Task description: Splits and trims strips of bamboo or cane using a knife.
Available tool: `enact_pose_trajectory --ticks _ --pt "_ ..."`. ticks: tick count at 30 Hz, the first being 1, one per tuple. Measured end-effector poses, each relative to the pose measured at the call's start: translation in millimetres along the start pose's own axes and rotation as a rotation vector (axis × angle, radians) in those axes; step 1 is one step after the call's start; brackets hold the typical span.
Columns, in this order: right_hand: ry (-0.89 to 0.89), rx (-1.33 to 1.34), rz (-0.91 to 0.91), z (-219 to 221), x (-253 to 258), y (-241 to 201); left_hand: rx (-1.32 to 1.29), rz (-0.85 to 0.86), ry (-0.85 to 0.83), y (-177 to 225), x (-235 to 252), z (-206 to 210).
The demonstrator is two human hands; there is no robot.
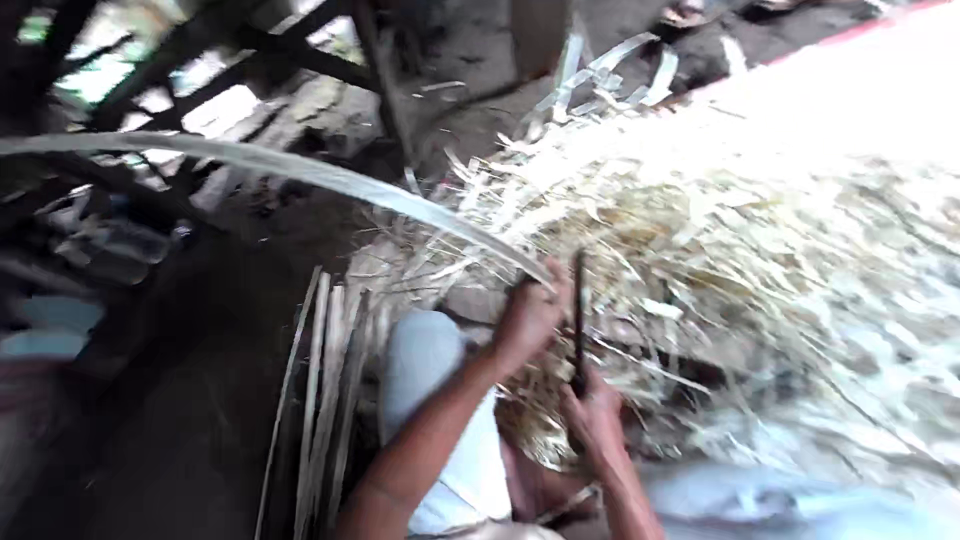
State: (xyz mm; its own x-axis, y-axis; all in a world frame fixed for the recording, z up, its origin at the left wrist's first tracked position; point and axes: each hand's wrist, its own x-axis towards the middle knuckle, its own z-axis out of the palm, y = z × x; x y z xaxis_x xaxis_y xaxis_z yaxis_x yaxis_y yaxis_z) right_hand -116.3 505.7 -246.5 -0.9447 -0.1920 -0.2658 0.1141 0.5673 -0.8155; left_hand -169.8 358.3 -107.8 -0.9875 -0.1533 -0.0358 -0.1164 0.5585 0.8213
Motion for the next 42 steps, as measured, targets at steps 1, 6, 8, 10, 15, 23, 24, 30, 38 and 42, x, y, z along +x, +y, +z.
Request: enact_pose_trajectory --ticks 1,6,8,10,15,23,24,30,38,42 --pt "-0.012 -0.037 0.016 -2.6 -1.7 -6.5 0.017 0.01 0.006 -4.1 -4.3 -0.7" --pt "0.198 0.006 -0.175 8.8 -5.5 -22.6 0.059 0.111 0.077 -10.0 -9.1 7.9" --pt "0.079 0.09 -0.048 14.4 -2.1 -11.0 0.032 0.137 0.083 -11.6 -11.0 7.8" --pt "-0.007 0.101 0.067 13.5 5.1 -3.1 -0.026 0.132 0.096 -16.6 -8.8 7.1" --pt "0.182 0.113 -0.123 16.7 -4.3 -20.7 -0.037 0.108 0.16 -19.7 -16.3 16.0" --pt "0.116 0.11 -0.023 13.2 -0.9 -13.8 -0.074 0.114 0.185 -17.5 -17.2 21.0" --pt "0.176 0.117 -0.099 17.2 -4.2 -15.8 -0.051 0.108 0.186 -17.8 -19.5 21.7" --pt "0.044 0.175 0.068 18.7 1.9 -11.1 -0.03 0.09 0.201 -19.7 -21.9 19.3" --pt "0.032 0.153 0.067 18.5 10.4 -3.5 -0.049 0.084 0.169 -18.6 -23.9 17.6" --pt "0.107 0.121 -0.058 2.4 0.9 -29.8 -0.052 0.054 0.198 -12.7 -16.7 20.2"
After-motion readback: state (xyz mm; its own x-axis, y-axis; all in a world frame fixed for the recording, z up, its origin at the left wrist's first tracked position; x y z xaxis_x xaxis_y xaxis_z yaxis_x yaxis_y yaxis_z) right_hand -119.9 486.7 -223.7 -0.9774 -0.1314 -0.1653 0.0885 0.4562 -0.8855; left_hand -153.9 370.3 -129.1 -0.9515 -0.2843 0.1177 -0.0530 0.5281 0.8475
